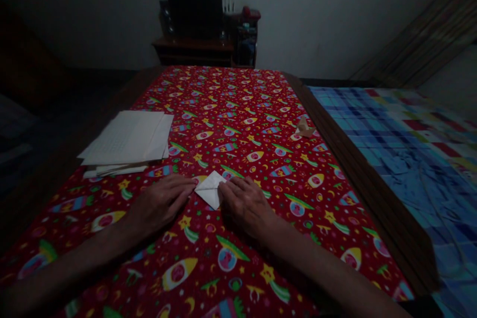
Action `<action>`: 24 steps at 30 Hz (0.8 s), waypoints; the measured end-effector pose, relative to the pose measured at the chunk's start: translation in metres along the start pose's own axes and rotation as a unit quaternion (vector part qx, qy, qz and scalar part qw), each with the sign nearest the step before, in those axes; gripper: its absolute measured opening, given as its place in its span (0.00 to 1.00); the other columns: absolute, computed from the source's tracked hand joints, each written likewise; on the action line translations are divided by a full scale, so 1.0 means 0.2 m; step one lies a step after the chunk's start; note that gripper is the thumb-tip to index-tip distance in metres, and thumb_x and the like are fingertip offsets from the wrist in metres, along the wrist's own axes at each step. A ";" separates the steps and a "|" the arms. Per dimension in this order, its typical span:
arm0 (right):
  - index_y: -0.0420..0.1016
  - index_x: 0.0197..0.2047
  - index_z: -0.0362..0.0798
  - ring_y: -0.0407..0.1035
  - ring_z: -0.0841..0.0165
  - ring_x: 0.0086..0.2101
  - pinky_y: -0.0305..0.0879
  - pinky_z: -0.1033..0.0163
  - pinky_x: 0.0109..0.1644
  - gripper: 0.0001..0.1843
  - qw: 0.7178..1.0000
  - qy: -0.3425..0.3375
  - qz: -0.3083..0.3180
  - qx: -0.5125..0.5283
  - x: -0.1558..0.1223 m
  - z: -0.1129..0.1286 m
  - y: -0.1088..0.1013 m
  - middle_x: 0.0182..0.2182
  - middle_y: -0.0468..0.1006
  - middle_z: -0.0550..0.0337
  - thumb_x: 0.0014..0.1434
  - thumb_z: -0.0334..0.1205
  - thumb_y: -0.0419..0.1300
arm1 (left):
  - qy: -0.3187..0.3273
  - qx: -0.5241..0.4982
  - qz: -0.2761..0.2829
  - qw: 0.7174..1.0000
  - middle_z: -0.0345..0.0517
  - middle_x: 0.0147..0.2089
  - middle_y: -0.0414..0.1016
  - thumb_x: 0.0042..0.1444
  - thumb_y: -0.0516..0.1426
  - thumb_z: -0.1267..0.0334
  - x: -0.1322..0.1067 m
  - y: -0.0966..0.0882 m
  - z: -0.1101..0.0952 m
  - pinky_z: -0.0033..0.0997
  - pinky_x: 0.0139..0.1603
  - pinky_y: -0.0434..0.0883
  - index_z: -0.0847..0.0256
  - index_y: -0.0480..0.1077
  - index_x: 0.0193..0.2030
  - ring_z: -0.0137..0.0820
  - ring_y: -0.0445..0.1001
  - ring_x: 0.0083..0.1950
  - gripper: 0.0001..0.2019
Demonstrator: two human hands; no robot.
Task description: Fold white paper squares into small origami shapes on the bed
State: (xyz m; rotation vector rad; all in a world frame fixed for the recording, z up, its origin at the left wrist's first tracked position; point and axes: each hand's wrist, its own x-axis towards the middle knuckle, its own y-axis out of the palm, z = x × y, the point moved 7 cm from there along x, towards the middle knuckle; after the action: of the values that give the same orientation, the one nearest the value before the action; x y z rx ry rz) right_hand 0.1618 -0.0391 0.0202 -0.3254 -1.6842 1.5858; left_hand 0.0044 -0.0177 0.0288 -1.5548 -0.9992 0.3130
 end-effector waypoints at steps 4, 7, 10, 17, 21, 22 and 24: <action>0.70 0.41 0.42 0.67 0.61 0.40 0.61 0.56 0.41 0.10 0.999 -0.002 0.007 -0.036 0.03 0.02 0.02 0.34 0.76 0.50 0.63 0.31 0.48 | -0.038 0.032 0.009 0.999 0.47 0.33 0.70 0.64 0.46 0.60 0.09 0.03 0.04 0.35 0.39 0.67 0.63 0.68 0.31 0.35 0.68 0.37 0.15; 0.70 0.38 0.43 0.66 0.63 0.40 0.59 0.58 0.42 0.10 0.999 0.005 -0.005 -0.035 0.03 0.03 0.02 0.32 0.76 0.52 0.63 0.31 0.48 | -0.039 0.034 0.005 0.999 0.46 0.31 0.68 0.64 0.45 0.58 0.10 0.07 0.02 0.34 0.38 0.65 0.62 0.66 0.30 0.34 0.67 0.35 0.16; 0.70 0.36 0.45 0.66 0.65 0.37 0.57 0.59 0.41 0.10 0.999 0.030 -0.012 -0.029 0.05 0.03 0.01 0.30 0.76 0.55 0.64 0.34 0.48 | -0.084 -0.005 0.026 0.996 0.43 0.28 0.68 0.62 0.48 0.56 0.12 0.10 0.03 0.30 0.33 0.63 0.61 0.66 0.28 0.32 0.67 0.32 0.15; 0.71 0.30 0.46 0.67 0.69 0.27 0.54 0.64 0.32 0.16 0.992 0.122 0.024 0.036 0.13 0.01 -0.05 0.25 0.76 0.58 0.62 0.48 0.53 | -0.179 -0.201 0.075 0.960 0.37 0.21 0.63 0.60 0.46 0.58 0.20 0.10 0.06 0.26 0.26 0.59 0.61 0.62 0.21 0.27 0.64 0.24 0.18; 0.73 0.31 0.46 0.61 0.73 0.20 0.49 0.66 0.26 0.16 0.964 0.209 -0.021 0.162 0.16 -0.06 -0.06 0.21 0.73 0.61 0.62 0.46 0.50 | -0.084 -0.248 0.008 0.965 0.43 0.34 0.70 0.65 0.39 0.61 0.23 0.00 -0.05 0.30 0.42 0.67 0.61 0.67 0.34 0.30 0.69 0.38 0.18; 0.73 0.31 0.45 0.60 0.74 0.20 0.49 0.67 0.26 0.17 0.943 0.237 -0.036 0.230 0.17 -0.09 -0.06 0.21 0.72 0.62 0.62 0.45 0.50 | -0.067 -0.243 -0.010 0.968 0.45 0.38 0.70 0.65 0.39 0.62 0.22 -0.02 -0.07 0.31 0.46 0.67 0.61 0.67 0.38 0.31 0.69 0.42 0.16; 0.70 0.25 0.45 0.58 0.75 0.19 0.49 0.68 0.24 0.19 0.868 0.307 -0.062 0.385 0.16 -0.16 -0.03 0.19 0.68 0.64 0.60 0.47 0.50 | -0.042 -0.200 -0.044 0.978 0.50 0.46 0.68 0.65 0.43 0.61 0.21 -0.04 -0.10 0.34 0.51 0.67 0.62 0.64 0.47 0.33 0.67 0.49 0.13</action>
State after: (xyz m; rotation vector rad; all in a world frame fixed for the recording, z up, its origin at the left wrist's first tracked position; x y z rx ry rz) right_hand 0.1646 0.0036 0.0335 -0.2528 -0.5111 1.6791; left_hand 0.0389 -0.0014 0.0557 -1.8633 -1.2489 0.1199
